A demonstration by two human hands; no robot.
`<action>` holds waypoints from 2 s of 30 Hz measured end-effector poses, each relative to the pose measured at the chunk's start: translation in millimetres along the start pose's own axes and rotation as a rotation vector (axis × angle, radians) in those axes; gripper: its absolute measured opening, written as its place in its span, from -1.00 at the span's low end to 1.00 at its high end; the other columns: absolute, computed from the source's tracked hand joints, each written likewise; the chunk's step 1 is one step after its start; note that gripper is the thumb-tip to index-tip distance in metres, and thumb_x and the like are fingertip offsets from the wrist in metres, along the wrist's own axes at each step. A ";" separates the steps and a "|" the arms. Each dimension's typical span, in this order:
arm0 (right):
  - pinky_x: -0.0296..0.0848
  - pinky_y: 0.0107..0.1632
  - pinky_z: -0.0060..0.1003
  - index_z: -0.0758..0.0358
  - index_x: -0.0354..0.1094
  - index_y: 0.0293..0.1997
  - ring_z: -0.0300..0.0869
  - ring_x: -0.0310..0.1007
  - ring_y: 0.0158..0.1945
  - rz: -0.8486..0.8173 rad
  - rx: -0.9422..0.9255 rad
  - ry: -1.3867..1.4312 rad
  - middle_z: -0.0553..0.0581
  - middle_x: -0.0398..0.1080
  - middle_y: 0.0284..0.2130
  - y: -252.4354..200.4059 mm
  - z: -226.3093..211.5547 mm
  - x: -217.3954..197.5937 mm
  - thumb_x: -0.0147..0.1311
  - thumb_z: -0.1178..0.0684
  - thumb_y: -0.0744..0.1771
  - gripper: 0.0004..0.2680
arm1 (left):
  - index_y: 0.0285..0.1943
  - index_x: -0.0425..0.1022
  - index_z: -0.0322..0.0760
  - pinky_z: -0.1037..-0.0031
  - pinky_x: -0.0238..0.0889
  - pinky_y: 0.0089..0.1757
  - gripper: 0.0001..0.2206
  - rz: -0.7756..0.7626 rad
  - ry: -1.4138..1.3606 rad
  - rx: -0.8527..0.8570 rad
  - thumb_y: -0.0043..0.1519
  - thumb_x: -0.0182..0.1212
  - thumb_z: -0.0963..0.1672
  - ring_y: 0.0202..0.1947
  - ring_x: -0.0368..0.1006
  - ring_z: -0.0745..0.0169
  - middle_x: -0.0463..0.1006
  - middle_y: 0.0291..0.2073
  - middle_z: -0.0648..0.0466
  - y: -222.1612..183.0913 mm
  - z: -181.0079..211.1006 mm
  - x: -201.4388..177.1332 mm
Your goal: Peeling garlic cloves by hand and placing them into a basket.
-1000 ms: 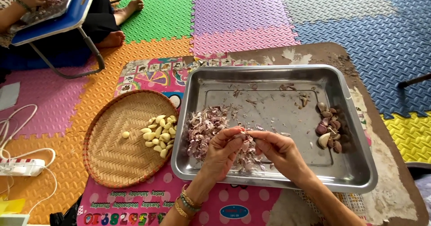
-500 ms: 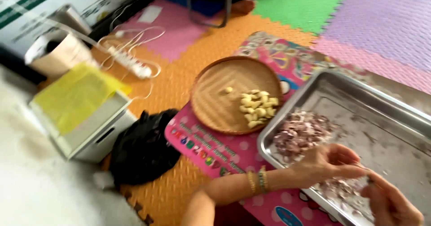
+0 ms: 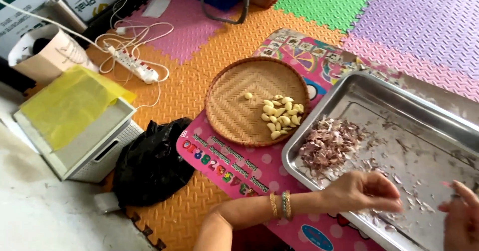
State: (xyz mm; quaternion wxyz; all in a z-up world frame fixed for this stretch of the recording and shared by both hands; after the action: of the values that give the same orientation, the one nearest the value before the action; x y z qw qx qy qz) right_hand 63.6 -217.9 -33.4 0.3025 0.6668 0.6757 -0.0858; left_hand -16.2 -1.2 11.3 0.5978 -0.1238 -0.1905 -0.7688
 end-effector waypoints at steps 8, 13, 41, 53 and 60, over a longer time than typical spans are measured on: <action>0.28 -0.18 -0.39 0.41 0.21 -0.07 -0.15 0.39 -0.27 -0.050 -0.011 -0.045 0.27 0.38 -0.34 -16.4 -50.7 0.2 -0.12 0.23 0.34 -0.88 | -0.14 0.40 -0.36 0.75 0.27 -0.17 -0.84 0.049 -0.307 -0.075 0.14 0.13 -0.19 -0.26 0.43 0.38 0.47 -0.29 0.08 11.1 -7.0 -8.5; 0.31 -0.36 -0.39 0.23 0.18 -0.07 -0.26 0.43 -0.48 -0.095 0.092 -0.178 0.03 0.46 -0.49 -16.4 -85.4 -3.1 -0.11 0.09 0.27 -0.82 | -0.12 0.38 -0.40 0.68 0.28 -0.13 -0.81 0.149 -0.457 -0.294 0.10 0.08 -0.24 -0.24 0.38 0.38 0.44 -0.22 0.04 14.1 3.6 -11.9; 0.29 -0.45 -0.54 0.16 0.30 -0.02 -0.38 0.29 -0.56 -0.272 -0.054 0.174 -0.03 0.43 -0.59 -28.1 -96.3 8.5 -0.11 0.14 0.24 -0.76 | -0.17 0.38 -0.38 0.57 0.29 -0.05 -0.87 0.195 -0.416 -0.205 0.12 0.08 -0.24 -0.25 0.41 0.26 0.45 -0.30 -0.02 9.9 8.9 -8.9; 0.47 -0.39 -0.52 0.10 0.27 0.01 -0.37 0.48 -0.48 -0.326 -0.008 0.211 0.01 0.51 -0.57 -26.9 -95.3 13.6 -0.06 0.14 0.21 -0.72 | -0.22 0.39 -0.39 0.62 0.30 -0.10 -0.89 0.212 -0.419 -0.221 0.10 0.10 -0.25 -0.30 0.42 0.30 0.48 -0.35 0.00 11.7 8.6 -9.5; 0.46 -0.44 -0.52 0.13 0.32 -0.05 -0.37 0.50 -0.46 -0.300 -0.053 0.219 0.00 0.54 -0.45 -25.0 -103.0 11.9 -0.08 0.16 0.21 -0.76 | -0.21 0.40 -0.41 0.61 0.31 -0.11 -0.88 0.212 -0.371 -0.245 0.10 0.07 -0.26 -0.28 0.41 0.28 0.47 -0.30 -0.03 12.8 9.2 -8.9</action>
State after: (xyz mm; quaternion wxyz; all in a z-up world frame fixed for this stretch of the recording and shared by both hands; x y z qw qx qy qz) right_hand 10.3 -156.7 35.9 0.2284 0.5557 0.7984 -0.0389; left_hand -1.9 7.9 17.7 0.6102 -0.3539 -0.1884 -0.6833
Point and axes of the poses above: each hand's wrist, its own y-axis towards the middle knuckle, its own x-axis out of the palm, z = x × y, the point moved 1 cm from there along y, towards the middle knuckle
